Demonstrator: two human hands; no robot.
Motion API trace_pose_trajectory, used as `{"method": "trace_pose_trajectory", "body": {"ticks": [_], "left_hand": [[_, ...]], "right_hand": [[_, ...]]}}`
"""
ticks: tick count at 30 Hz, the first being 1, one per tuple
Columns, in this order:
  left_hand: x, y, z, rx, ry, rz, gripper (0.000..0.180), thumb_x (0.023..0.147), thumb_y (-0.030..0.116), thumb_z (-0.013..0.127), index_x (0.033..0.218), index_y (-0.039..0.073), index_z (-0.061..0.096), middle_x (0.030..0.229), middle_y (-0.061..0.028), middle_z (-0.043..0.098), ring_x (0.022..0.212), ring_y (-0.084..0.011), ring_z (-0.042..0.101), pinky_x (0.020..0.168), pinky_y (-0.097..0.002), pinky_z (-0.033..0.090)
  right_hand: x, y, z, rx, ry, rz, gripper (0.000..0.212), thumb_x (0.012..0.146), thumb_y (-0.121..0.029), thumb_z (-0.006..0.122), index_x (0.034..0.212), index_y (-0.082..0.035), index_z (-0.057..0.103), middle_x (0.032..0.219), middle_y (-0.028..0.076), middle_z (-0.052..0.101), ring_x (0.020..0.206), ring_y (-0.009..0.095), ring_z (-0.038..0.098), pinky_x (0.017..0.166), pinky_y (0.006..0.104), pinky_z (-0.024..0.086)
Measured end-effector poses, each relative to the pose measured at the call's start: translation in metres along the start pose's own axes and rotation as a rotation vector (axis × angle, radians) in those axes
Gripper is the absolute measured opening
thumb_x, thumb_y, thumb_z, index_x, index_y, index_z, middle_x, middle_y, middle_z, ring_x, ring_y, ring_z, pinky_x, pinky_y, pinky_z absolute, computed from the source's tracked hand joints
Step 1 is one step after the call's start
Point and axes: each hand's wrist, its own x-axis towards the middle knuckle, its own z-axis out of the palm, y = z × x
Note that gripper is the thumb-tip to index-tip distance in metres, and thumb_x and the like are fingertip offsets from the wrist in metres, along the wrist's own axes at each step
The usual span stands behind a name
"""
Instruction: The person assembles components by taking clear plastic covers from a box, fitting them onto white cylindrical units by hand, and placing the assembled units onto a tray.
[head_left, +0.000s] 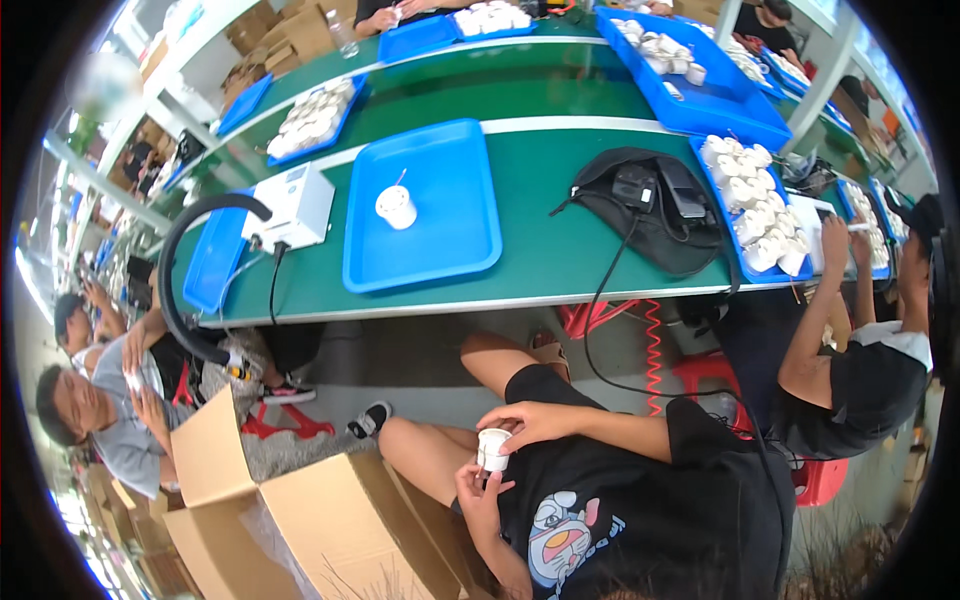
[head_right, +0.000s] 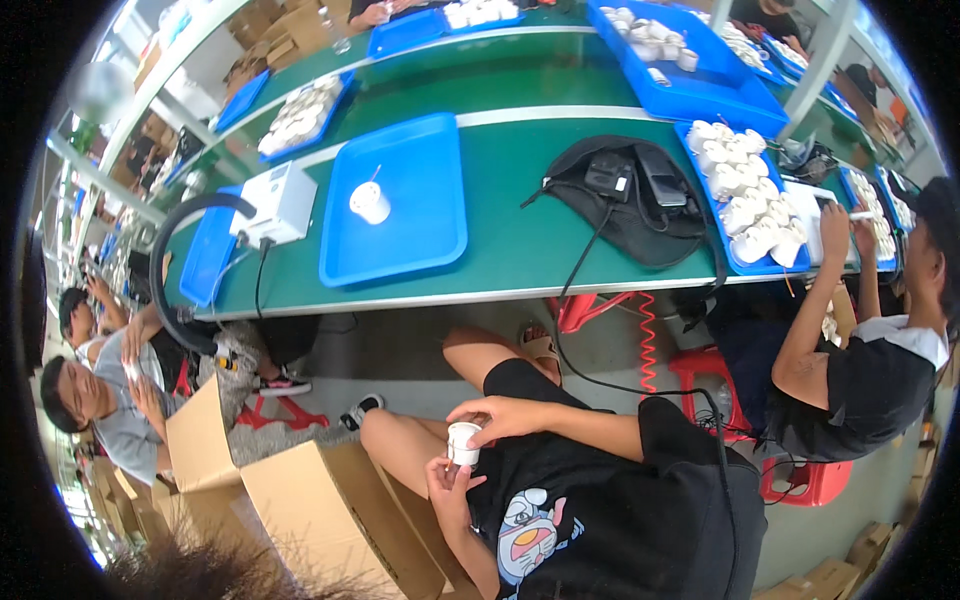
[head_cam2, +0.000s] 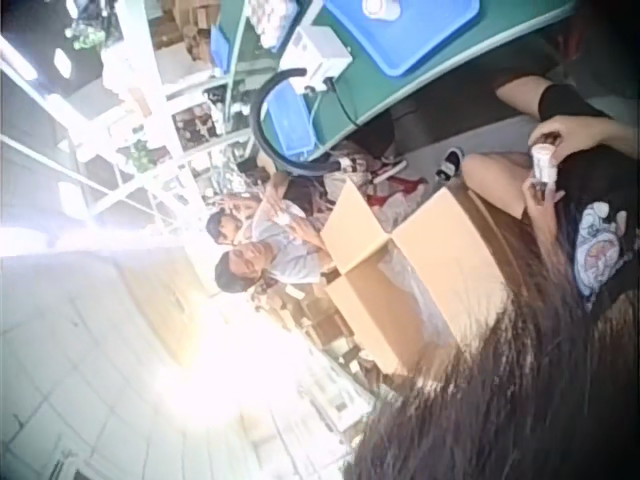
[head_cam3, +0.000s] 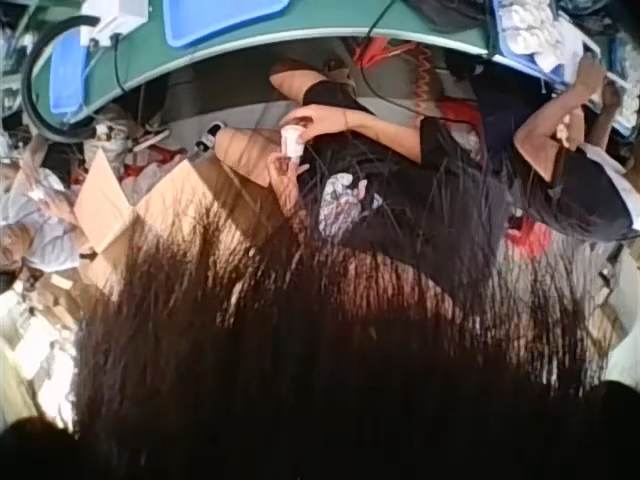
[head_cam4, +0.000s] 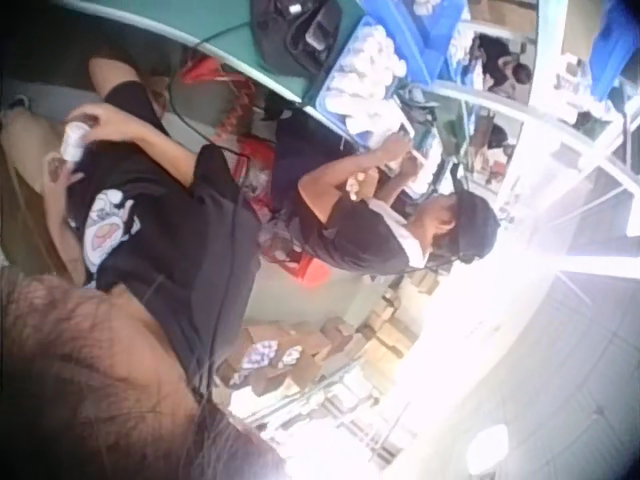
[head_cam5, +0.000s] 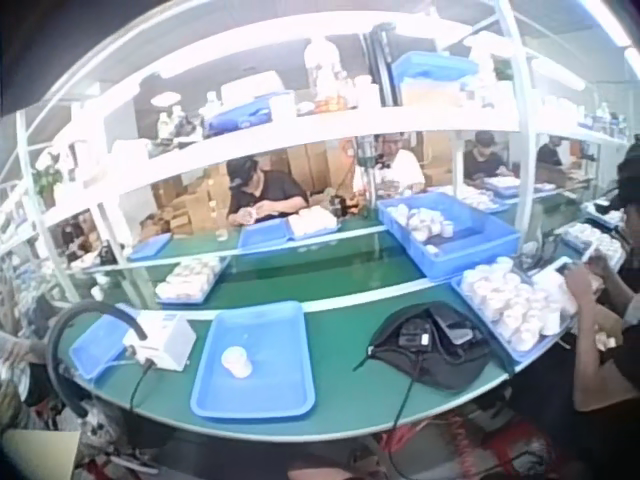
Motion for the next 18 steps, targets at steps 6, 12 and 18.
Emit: {"method": "trace_pose_trajectory", "body": {"ticks": [6, 12, 18], "left_hand": [[0.027, 0.025, 0.02, 0.127, 0.1, 0.376, 0.04, 0.088, -0.002, 0.066, 0.121, 0.003, 0.044, 0.124, -0.0139, 0.051, 0.12, -0.0254, 0.051, 0.103, -0.0385, 0.043], [0.016, 0.099, 0.059, 0.346, 0.131, 0.584, 0.063, 0.084, 0.004, 0.073, 0.139, 0.002, 0.042, 0.138, -0.015, 0.046, 0.126, -0.0257, 0.048, 0.108, -0.0377, 0.038], [0.002, 0.101, 0.065, 0.57, 0.206, 0.675, 0.063, 0.082, 0.004, 0.075, 0.138, 0.002, 0.046, 0.137, -0.0129, 0.048, 0.128, -0.0249, 0.048, 0.108, -0.0376, 0.038]], "right_hand": [[0.017, -0.026, 0.026, 0.35, 0.151, -0.088, 0.051, 0.089, -0.011, 0.069, 0.136, -0.003, 0.053, 0.126, 0.007, 0.059, 0.113, 0.016, 0.056, 0.097, 0.0294, 0.045], [0.014, -0.083, 0.029, 0.584, 0.055, -0.28, 0.052, 0.09, -0.015, 0.066, 0.138, 0.0, 0.05, 0.15, 0.012, 0.042, 0.134, 0.023, 0.045, 0.111, 0.0395, 0.037], [0.006, -0.094, 0.034, 0.538, 0.002, -0.347, 0.044, 0.09, -0.012, 0.063, 0.132, -0.002, 0.055, 0.149, 0.014, 0.04, 0.132, 0.024, 0.046, 0.109, 0.0399, 0.037]]}}
